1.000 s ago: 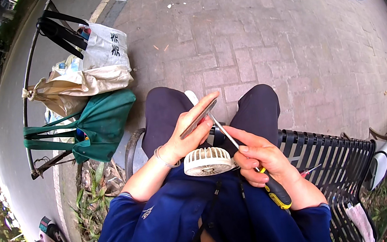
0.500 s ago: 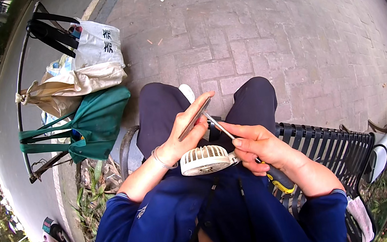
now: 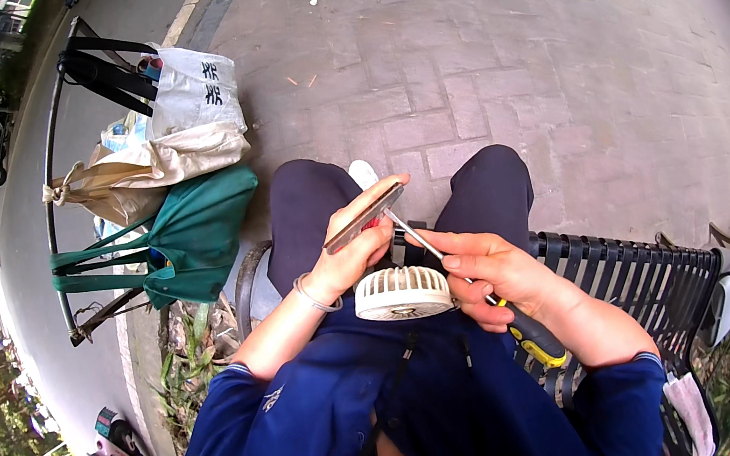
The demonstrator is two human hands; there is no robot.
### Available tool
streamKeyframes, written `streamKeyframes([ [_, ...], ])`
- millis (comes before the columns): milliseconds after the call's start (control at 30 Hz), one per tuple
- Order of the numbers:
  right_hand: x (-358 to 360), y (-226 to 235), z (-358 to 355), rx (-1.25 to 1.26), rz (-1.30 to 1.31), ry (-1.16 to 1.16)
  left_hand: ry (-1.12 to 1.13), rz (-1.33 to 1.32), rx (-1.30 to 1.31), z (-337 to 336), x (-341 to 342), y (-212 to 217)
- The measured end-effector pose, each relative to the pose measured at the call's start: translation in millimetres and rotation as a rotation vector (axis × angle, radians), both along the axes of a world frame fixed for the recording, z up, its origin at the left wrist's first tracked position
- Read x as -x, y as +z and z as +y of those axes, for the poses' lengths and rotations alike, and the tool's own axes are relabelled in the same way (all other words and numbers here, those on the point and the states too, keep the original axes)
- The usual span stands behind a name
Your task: The person unscrews a blade from a scraper using a screwdriver, replaces it with a new blade from a bag, and then tightens the screw on a park bench.
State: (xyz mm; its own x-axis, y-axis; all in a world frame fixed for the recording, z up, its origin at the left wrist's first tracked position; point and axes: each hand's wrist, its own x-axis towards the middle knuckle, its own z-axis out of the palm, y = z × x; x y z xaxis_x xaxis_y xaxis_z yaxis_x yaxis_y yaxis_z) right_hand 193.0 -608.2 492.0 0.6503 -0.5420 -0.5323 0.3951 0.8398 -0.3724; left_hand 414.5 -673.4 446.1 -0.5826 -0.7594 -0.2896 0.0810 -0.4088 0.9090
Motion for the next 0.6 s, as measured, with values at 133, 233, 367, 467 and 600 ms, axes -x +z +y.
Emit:
streamKeyframes([
  [133, -10.5, -5.6, 9.3, -0.032, -0.025, -0.047, 0.018, -0.078, 0.038, 4.4, -0.5, 1.9],
  [233, -5.2, -6.8, 9.0, 0.033, 0.036, -0.03, -0.053, -0.123, 0.096, 4.8, 0.2, 0.9],
  [367, -0.8, -6.1, 4.3, 0.087, 0.048, 0.021, -0.084, -0.154, 0.107, 3.3, 0.5, 0.1],
  [467, 2.6, -9.5, -1.9, 0.108, 0.06, 0.079, -0.052, -0.173, 0.143, 5.1, 3.1, 3.2],
  [600, -0.9, -10.4, -7.5, 0.207, 0.15, 0.164, -0.006, -0.172, 0.122, 5.3, 2.2, 5.8],
])
